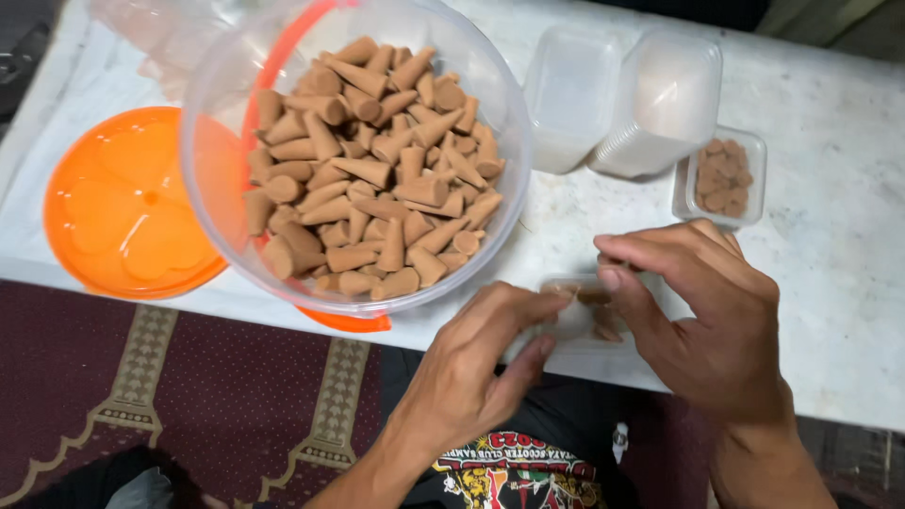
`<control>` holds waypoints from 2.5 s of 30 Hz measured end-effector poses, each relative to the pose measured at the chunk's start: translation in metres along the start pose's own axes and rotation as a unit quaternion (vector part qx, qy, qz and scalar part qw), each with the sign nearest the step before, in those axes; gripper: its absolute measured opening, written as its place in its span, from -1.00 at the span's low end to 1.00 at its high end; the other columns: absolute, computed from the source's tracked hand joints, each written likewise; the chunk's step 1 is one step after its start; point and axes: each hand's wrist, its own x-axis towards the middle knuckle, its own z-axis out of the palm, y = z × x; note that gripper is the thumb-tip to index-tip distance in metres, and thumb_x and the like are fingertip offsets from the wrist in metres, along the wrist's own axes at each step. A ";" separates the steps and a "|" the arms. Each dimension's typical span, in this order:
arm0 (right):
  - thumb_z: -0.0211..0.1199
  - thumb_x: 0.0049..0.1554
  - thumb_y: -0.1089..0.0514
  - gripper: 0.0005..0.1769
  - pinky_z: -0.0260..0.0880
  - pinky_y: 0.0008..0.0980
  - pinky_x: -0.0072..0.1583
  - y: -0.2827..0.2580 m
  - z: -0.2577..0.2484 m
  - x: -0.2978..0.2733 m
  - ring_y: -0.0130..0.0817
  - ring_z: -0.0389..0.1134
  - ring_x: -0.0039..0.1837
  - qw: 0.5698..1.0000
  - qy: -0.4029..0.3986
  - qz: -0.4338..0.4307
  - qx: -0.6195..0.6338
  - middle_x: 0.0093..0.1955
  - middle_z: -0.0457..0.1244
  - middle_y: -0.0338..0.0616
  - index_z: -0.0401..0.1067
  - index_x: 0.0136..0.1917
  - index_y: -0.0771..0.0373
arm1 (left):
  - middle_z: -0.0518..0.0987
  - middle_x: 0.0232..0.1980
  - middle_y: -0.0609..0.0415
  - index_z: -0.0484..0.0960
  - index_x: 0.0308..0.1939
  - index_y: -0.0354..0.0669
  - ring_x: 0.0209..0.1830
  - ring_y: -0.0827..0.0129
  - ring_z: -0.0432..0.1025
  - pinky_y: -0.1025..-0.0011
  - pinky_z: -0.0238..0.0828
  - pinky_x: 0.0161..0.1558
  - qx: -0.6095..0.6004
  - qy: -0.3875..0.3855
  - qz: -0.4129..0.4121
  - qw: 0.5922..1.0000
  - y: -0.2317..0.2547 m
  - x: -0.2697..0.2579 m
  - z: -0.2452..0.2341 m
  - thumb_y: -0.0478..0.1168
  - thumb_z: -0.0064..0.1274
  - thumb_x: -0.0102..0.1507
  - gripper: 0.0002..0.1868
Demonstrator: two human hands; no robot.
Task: The person picks up incense cones from a large bucket and places them into smaller clear plastic containers by hand.
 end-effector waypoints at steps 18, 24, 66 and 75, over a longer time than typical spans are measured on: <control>0.24 0.24 0.05 -0.72 0.26 -0.20 0.10 -0.047 0.045 0.115 -0.15 0.35 -0.14 0.966 -0.176 -0.180 -0.054 0.07 0.45 -0.28 0.53 0.15 0.21 | 0.71 0.04 0.30 0.28 0.44 -0.03 0.02 0.23 0.47 0.21 0.43 0.02 0.293 0.191 -0.053 0.935 0.022 0.062 -0.110 -0.34 -0.27 0.32 -0.44; 0.18 0.21 0.24 -0.73 0.38 -0.24 0.17 -0.048 0.035 0.116 -0.17 0.43 0.11 0.973 -0.176 -0.146 0.014 0.09 0.43 -0.09 0.52 0.17 0.26 | 0.68 0.01 0.17 0.42 0.33 -0.11 -0.03 0.19 0.50 0.21 0.36 0.07 0.325 0.205 -0.030 0.923 0.020 0.065 -0.109 -0.29 -0.15 0.35 -0.56; 0.35 0.27 0.17 -0.95 0.16 -0.20 -0.13 0.055 0.049 -0.052 -0.17 0.31 -0.11 0.976 -0.162 -0.057 -0.131 -0.01 0.42 -0.29 0.52 0.02 0.13 | 0.27 0.37 -0.13 0.16 0.50 -0.11 0.42 0.07 0.29 0.22 0.24 0.42 0.051 -0.171 -0.120 0.977 -0.069 -0.007 0.017 -0.06 0.17 0.33 -0.25; 0.27 0.27 0.19 -0.91 0.20 -0.19 -0.08 0.054 0.051 -0.052 -0.19 0.37 -0.06 0.974 -0.197 -0.020 -0.107 -0.01 0.40 -0.34 0.46 0.06 0.13 | 0.28 0.35 -0.11 0.17 0.50 -0.13 0.38 0.11 0.31 0.24 0.28 0.37 0.056 -0.174 -0.121 0.976 -0.069 -0.006 0.017 0.00 0.12 0.35 -0.27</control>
